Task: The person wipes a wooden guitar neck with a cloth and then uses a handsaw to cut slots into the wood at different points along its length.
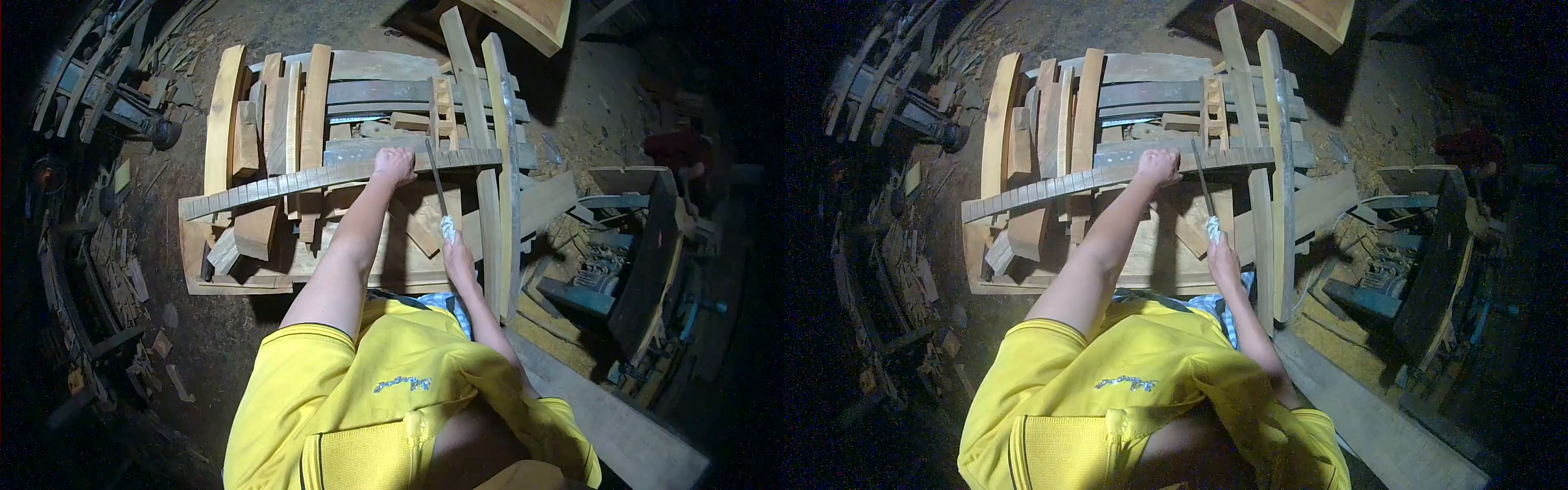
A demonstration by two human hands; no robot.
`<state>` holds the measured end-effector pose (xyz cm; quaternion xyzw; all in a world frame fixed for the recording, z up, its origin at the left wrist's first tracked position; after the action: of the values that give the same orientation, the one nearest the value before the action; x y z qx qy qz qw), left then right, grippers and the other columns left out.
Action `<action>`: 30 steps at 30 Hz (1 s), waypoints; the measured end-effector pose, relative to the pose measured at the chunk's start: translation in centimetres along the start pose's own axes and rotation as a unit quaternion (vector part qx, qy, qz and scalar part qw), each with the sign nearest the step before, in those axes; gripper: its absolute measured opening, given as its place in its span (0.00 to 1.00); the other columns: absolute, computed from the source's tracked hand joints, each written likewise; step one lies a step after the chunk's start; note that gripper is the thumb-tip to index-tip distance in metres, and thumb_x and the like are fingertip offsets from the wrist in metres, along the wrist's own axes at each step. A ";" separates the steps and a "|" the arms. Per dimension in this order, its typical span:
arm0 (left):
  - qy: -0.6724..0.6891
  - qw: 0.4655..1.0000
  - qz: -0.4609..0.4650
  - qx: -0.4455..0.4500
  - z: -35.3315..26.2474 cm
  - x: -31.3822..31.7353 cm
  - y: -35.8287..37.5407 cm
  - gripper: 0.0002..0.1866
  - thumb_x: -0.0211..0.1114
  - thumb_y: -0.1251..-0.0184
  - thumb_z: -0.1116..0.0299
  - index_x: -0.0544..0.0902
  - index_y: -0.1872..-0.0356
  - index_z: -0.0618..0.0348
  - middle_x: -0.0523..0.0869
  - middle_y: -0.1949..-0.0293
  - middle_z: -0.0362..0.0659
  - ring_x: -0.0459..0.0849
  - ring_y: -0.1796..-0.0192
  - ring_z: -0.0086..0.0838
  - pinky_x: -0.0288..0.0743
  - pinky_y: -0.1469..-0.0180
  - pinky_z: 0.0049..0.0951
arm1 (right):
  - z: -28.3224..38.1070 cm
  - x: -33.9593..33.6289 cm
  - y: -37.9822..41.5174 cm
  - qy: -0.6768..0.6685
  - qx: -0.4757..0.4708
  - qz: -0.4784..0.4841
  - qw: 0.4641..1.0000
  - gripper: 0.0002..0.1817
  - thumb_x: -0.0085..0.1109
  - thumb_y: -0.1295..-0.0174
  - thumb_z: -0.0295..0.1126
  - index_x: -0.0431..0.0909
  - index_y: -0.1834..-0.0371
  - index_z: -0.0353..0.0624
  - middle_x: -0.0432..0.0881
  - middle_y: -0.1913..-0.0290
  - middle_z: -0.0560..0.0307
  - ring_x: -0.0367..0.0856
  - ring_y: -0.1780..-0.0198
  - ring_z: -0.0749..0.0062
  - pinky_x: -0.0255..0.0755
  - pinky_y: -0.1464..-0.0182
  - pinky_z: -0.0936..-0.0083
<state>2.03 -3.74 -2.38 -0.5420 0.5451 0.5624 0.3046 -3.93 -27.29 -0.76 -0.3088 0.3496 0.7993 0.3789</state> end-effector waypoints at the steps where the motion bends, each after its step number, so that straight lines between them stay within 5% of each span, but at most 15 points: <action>1: 0.000 1.000 0.001 0.001 0.0 0.0 0.0 0.28 0.64 0.54 0.47 0.74 0.57 0.59 0.80 0.56 0.48 0.79 0.53 0.35 0.72 0.51 0.33 | 0.3 0.1 -0.4 0.003 0.013 0.013 1.000 0.14 0.40 0.38 0.36 0.62 0.54 0.41 0.75 0.68 0.32 0.73 0.63 0.36 0.65 0.63 0.48; 11: 0.007 1.000 -0.002 -0.007 0.0 -0.2 0.2 0.27 0.64 0.54 0.50 0.73 0.57 0.59 0.80 0.56 0.49 0.79 0.52 0.37 0.71 0.51 0.33 | 3.5 1.2 -10.2 0.032 -0.009 0.008 0.999 0.15 0.39 0.38 0.37 0.62 0.52 0.42 0.75 0.67 0.31 0.72 0.60 0.35 0.65 0.61 0.49; 22: 0.010 1.000 -0.005 -0.004 0.1 -0.2 0.2 0.28 0.64 0.53 0.48 0.73 0.56 0.58 0.80 0.57 0.48 0.79 0.52 0.37 0.71 0.51 0.35 | -1.8 0.9 1.4 -0.007 0.047 0.044 0.998 0.15 0.39 0.37 0.37 0.61 0.49 0.43 0.74 0.63 0.30 0.72 0.59 0.35 0.66 0.59 0.50; 30: 0.000 1.000 0.012 -0.011 0.0 0.0 0.0 0.29 0.63 0.52 0.46 0.74 0.54 0.57 0.79 0.55 0.47 0.78 0.51 0.37 0.70 0.49 0.35 | 4.6 1.0 -11.1 0.014 -0.021 0.016 1.000 0.15 0.38 0.37 0.38 0.63 0.54 0.39 0.74 0.63 0.30 0.72 0.59 0.36 0.66 0.58 0.51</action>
<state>1.99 -3.71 -2.36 -0.5385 0.5458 0.5720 0.2916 3.65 -18.06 -2.58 -0.3221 0.3426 0.8081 0.3547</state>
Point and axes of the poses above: each hand's wrist, its own y-axis away from the middle knuckle, its own x-axis out of the palm, z = x × y, the point moved 7 cm from there along -y, towards the middle knuckle
